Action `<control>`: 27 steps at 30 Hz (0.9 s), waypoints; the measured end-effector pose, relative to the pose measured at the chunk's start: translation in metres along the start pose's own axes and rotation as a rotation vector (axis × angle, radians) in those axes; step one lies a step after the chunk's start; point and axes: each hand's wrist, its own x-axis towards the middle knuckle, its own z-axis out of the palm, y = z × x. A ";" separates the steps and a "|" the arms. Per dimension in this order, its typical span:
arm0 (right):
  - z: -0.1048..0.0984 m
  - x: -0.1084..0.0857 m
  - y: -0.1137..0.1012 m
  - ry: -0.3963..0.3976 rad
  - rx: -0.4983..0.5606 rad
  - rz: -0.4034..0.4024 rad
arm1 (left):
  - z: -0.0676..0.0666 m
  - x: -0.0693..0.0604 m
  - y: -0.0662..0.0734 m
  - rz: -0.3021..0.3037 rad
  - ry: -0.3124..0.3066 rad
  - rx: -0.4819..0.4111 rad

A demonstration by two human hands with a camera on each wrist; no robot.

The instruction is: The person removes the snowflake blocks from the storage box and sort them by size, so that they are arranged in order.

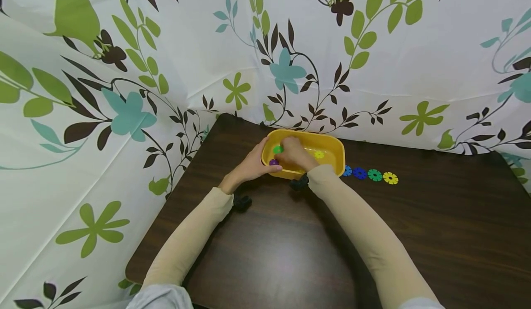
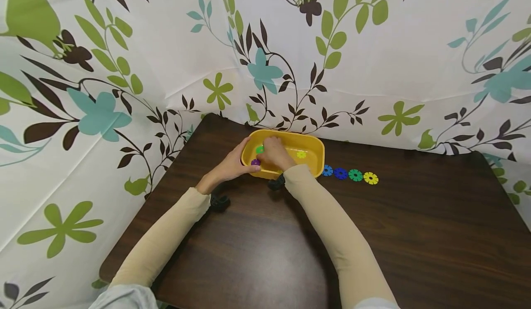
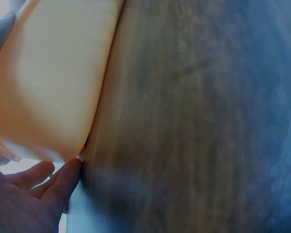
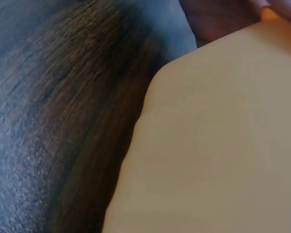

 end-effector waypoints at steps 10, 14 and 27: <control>0.004 0.008 0.005 0.020 0.077 0.000 | 0.000 -0.001 0.001 -0.009 -0.002 0.006; 0.010 0.019 0.013 0.009 0.119 0.016 | 0.001 -0.001 0.000 -0.008 -0.005 0.012; -0.008 -0.001 0.003 0.017 0.063 0.075 | 0.000 -0.001 0.001 -0.002 0.004 0.016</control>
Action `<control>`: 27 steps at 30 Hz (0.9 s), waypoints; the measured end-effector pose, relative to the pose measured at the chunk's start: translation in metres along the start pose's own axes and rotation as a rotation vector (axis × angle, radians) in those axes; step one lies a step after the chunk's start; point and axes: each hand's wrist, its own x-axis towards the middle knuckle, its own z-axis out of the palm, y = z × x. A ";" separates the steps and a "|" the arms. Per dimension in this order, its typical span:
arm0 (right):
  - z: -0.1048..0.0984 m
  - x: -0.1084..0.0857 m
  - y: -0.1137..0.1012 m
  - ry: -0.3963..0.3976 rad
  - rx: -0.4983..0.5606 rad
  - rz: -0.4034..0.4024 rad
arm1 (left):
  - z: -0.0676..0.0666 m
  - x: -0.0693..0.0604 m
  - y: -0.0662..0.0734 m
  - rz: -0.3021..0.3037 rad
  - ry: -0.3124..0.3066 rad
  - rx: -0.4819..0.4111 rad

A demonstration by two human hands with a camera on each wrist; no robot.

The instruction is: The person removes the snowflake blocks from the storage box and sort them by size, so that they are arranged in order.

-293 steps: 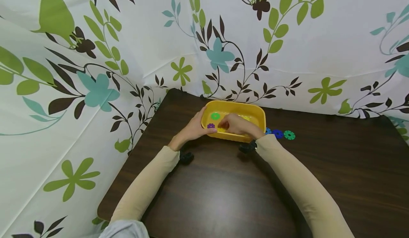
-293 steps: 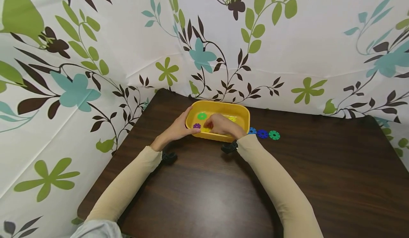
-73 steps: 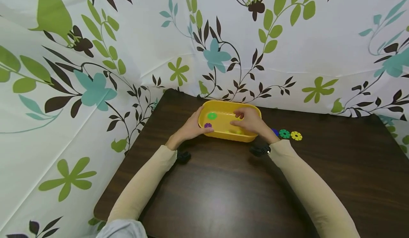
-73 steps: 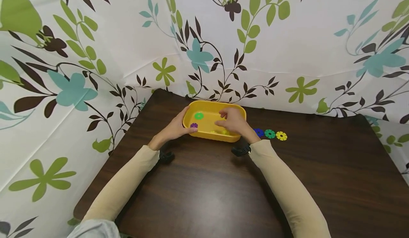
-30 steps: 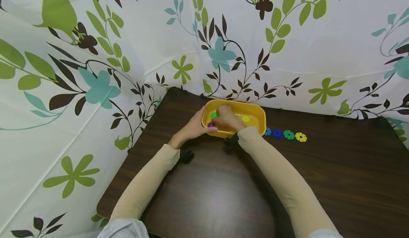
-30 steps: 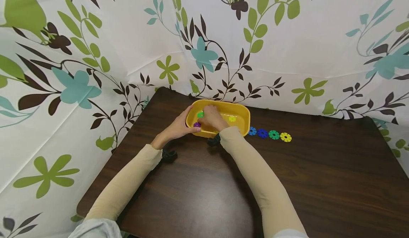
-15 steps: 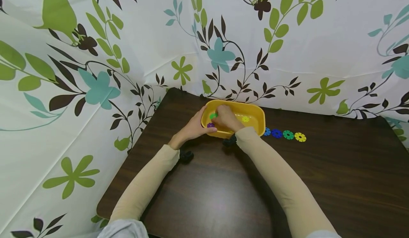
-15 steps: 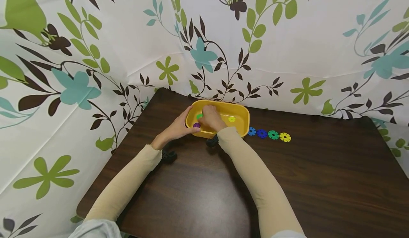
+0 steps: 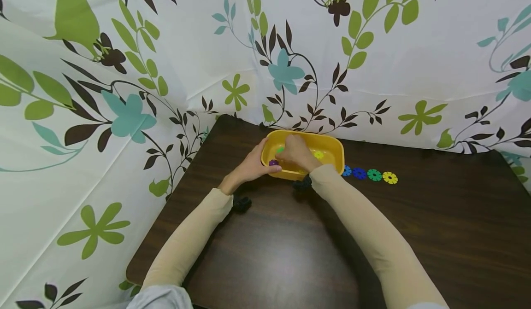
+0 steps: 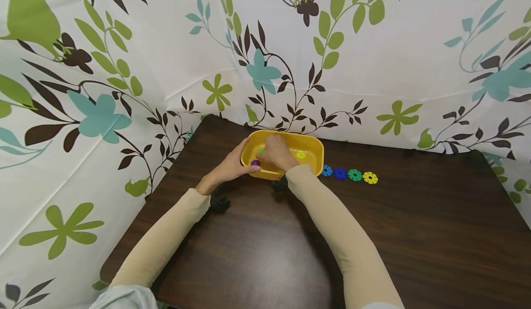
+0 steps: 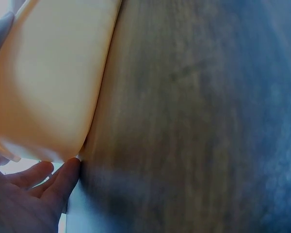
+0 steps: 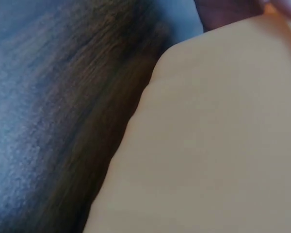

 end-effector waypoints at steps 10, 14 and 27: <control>-0.004 -0.005 0.019 0.048 0.149 0.006 | -0.001 0.000 0.003 -0.023 0.013 0.000; -0.011 -0.022 0.028 0.101 0.209 -0.039 | 0.001 0.000 0.002 -0.031 0.011 0.006; -0.037 -0.075 0.055 0.243 0.177 -0.044 | -0.001 0.000 0.002 -0.039 0.002 0.025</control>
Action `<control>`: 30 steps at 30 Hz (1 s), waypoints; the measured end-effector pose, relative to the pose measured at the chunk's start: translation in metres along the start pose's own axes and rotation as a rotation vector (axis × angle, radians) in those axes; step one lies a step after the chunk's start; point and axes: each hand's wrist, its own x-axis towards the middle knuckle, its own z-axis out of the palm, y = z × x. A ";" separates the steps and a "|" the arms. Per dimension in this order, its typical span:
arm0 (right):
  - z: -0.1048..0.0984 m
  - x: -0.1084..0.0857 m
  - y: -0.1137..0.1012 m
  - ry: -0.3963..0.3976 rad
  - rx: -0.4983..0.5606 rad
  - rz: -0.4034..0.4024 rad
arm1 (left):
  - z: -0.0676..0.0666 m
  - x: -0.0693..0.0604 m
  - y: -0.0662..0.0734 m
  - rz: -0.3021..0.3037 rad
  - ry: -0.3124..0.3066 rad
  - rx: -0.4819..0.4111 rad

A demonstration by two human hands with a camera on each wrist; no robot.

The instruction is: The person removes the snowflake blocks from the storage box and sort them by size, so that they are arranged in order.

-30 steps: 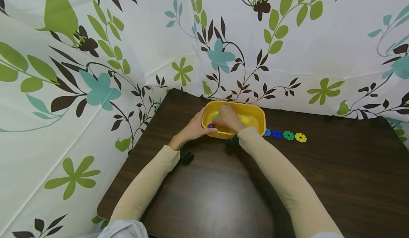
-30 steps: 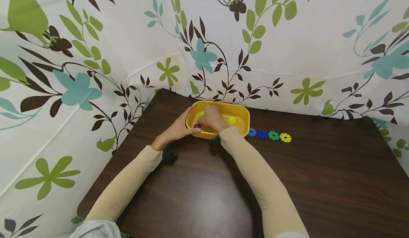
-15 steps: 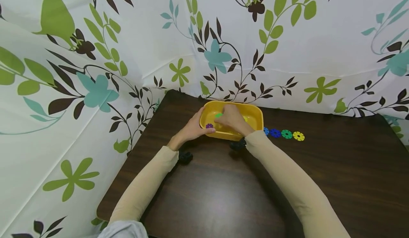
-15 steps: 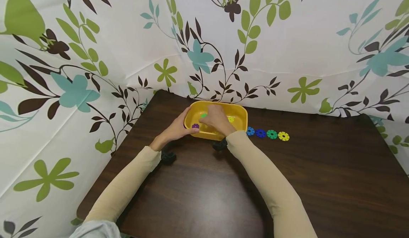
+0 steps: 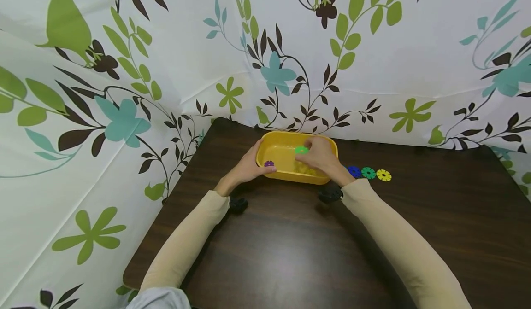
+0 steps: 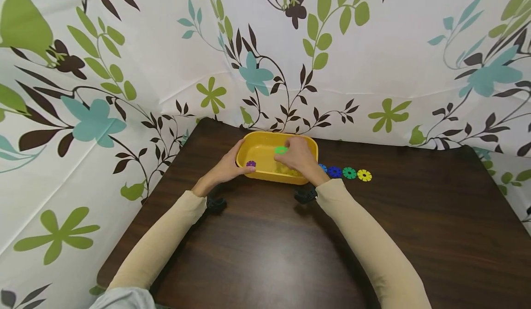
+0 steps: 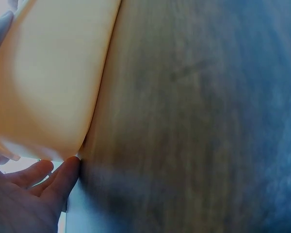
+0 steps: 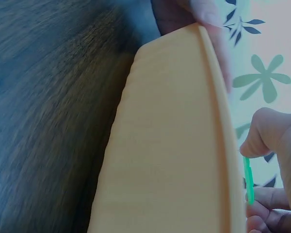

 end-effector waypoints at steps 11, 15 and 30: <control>-0.026 -0.024 0.026 0.125 0.007 -0.048 | -0.001 -0.003 -0.002 0.021 -0.001 -0.008; -0.035 -0.031 0.038 0.171 0.012 -0.049 | -0.001 -0.003 0.000 0.009 -0.003 -0.019; -0.067 -0.063 0.090 0.267 -0.062 0.013 | 0.000 -0.001 0.001 0.008 0.000 -0.014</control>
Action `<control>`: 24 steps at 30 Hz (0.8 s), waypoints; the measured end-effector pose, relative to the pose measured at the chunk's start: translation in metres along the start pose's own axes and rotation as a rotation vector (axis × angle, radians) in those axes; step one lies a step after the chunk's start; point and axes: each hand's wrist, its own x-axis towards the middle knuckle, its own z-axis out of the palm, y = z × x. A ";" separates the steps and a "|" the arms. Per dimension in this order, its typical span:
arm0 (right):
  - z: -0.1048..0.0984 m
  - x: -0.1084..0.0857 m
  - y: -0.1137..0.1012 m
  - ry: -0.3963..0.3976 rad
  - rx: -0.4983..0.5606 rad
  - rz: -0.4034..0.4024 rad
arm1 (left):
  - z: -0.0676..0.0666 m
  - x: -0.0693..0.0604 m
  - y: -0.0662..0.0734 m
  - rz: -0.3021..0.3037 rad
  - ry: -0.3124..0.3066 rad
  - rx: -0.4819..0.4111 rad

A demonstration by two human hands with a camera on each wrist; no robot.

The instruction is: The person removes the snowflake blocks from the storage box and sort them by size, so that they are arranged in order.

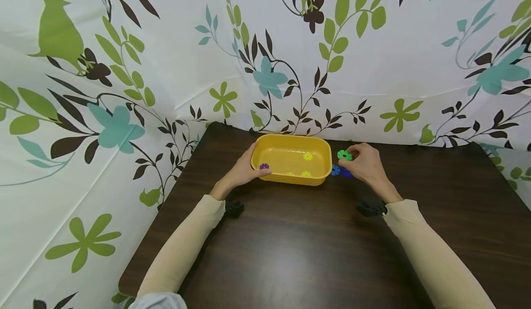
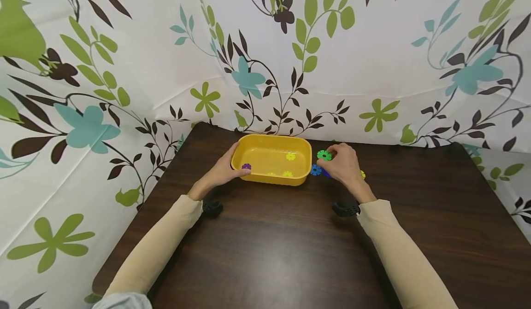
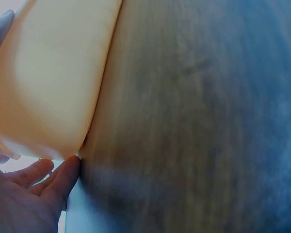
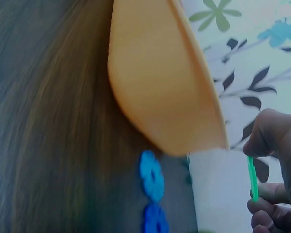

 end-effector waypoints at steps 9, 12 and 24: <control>-0.016 -0.012 0.037 0.066 -0.040 0.018 | 0.000 0.001 -0.004 -0.001 0.004 -0.008; -0.023 -0.015 0.050 0.080 -0.050 0.025 | -0.001 0.001 -0.005 -0.002 0.007 0.003; -0.042 -0.035 0.101 0.014 -0.114 0.123 | 0.000 0.001 -0.001 0.000 0.002 -0.008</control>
